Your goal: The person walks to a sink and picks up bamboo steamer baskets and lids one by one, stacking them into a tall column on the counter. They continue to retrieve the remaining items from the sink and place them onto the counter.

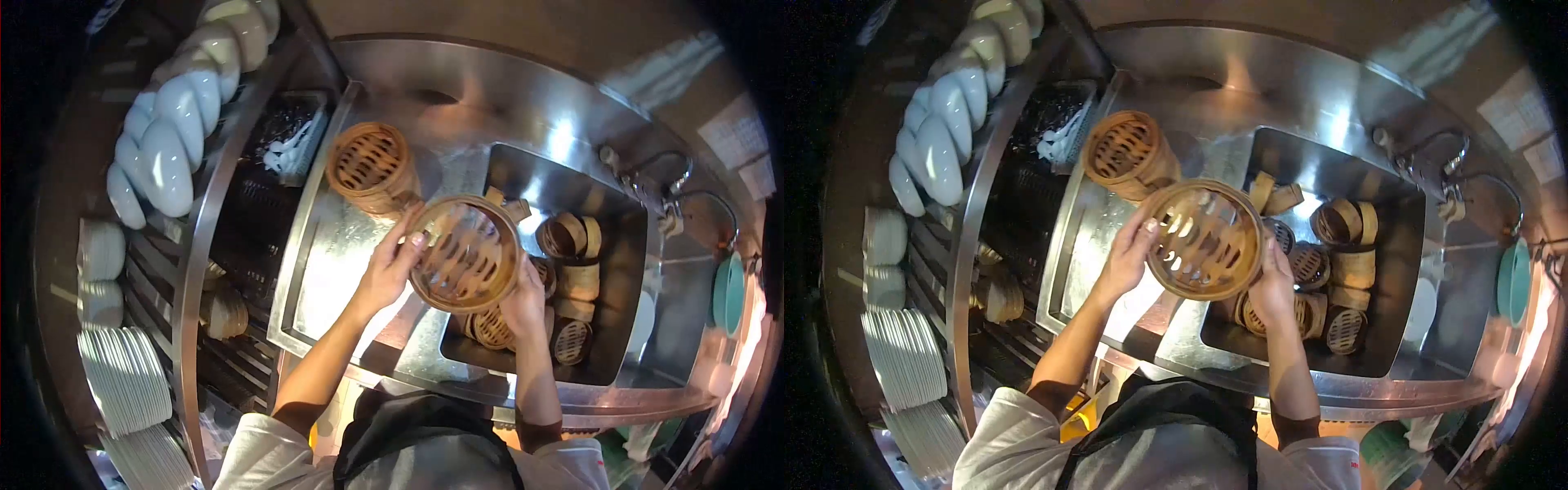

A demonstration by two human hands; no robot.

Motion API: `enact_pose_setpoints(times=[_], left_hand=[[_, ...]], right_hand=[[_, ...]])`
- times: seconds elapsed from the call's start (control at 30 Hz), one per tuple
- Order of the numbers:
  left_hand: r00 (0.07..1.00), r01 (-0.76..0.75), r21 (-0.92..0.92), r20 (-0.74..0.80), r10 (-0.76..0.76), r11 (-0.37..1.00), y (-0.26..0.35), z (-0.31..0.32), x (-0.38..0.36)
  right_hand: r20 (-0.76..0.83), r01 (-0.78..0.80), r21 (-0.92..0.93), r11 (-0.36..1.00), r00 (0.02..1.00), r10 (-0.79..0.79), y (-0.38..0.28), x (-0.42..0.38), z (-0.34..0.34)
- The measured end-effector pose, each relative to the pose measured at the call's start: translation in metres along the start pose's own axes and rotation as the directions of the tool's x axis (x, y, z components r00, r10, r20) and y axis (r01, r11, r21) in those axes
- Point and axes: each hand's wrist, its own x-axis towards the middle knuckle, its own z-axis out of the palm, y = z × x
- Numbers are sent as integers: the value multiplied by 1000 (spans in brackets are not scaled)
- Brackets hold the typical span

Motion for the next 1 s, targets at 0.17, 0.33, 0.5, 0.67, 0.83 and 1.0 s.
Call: enact_pose_setpoints(times=[0.17, 0.33, 0.5, 0.67, 0.83, 1.0], left_hand=[[983, -121, 256, 165, 80, 959, 51, -109, 22], [916, -84, 316, 398, -52, 945, 111, -161, 99], [992, 49, 162, -126, -29, 986, 87, -192, 119], [926, -52, -46, -377, 31, 998, -10, -153, 103], [911, 186, 44, -383, -155, 982, -38, -147, 99], [872, 205, 40, -462, -164, 978, -58, -144, 103]], right_hand=[[483, 486, -655, 579, 858, -175, -20, 42, 106], [575, 524, -754, 396, 818, 14, -33, 94, 188], [193, 206, -801, 562, 978, -83, -33, 115, 231], [119, 165, -964, 210, 969, -215, -2, 155, 207], [175, 175, -984, -23, 951, -256, 15, 158, 196], [198, 230, -971, 64, 928, -316, 29, 160, 184]])
